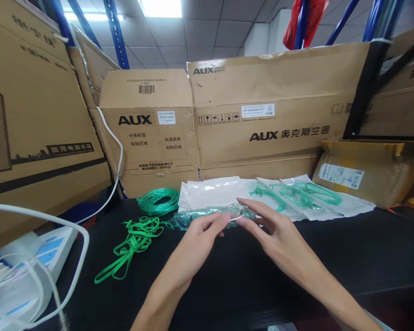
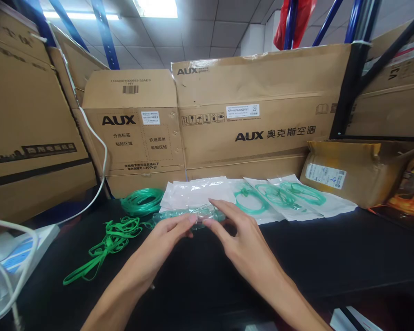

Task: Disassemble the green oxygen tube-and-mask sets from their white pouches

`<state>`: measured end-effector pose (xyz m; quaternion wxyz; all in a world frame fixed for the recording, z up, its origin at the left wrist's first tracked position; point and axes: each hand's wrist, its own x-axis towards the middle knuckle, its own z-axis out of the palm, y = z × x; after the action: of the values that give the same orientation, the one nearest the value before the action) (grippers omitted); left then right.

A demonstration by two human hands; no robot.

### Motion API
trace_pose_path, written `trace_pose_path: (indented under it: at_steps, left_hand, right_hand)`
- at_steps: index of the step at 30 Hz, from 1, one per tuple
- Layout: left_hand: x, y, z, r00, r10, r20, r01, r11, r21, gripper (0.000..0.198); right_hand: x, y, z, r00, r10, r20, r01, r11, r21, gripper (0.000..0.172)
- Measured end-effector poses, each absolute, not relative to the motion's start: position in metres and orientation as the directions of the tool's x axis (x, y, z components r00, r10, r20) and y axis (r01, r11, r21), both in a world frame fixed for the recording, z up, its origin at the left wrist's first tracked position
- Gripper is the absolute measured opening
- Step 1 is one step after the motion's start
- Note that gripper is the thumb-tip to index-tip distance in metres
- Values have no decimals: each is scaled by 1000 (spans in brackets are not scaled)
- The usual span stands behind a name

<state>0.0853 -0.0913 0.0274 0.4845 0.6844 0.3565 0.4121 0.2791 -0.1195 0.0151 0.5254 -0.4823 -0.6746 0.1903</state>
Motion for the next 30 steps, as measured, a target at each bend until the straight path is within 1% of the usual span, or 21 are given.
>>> trace_pose_path:
  at_steps: [2, 4, 9, 11, 15, 18, 22, 26, 30]
  left_hand:
    - [82, -91, 28, 458, 873, 165, 10, -191, 982, 35]
    - [78, -90, 28, 500, 852, 153, -41, -153, 987, 35]
    - [74, -88, 29, 521, 831, 196, -5, -227, 974, 39]
    - [73, -88, 29, 540, 813, 219, -25, -244, 969, 39]
    - [70, -89, 31, 562, 797, 220, -78, -214, 974, 39]
    - [66, -89, 32, 569, 802, 181, -47, -188, 981, 40]
    - [63, -88, 31, 579, 804, 138, 7, -174, 985, 41]
    - [67, -86, 29, 587, 786, 194, 9, -246, 969, 36]
    - [73, -87, 24, 556, 805, 207, 134, -333, 933, 30]
  right_hand:
    - [278, -121, 16, 25, 857, 514, 476, 442, -760, 44]
    - [277, -122, 18, 24, 870, 493, 497, 418, -761, 45]
    - [274, -122, 16, -23, 890, 456, 474, 412, -779, 47]
    - [273, -122, 15, -42, 892, 449, 446, 419, -791, 45]
    - [273, -123, 15, -72, 911, 406, 400, 399, -825, 43]
    - [277, -124, 19, -98, 922, 373, 386, 381, -840, 46]
    - [283, -124, 20, -96, 937, 336, 408, 345, -845, 48]
    - [284, -121, 18, -112, 940, 321, 426, 337, -840, 45]
    - [280, -121, 17, -142, 927, 348, 409, 375, -832, 37]
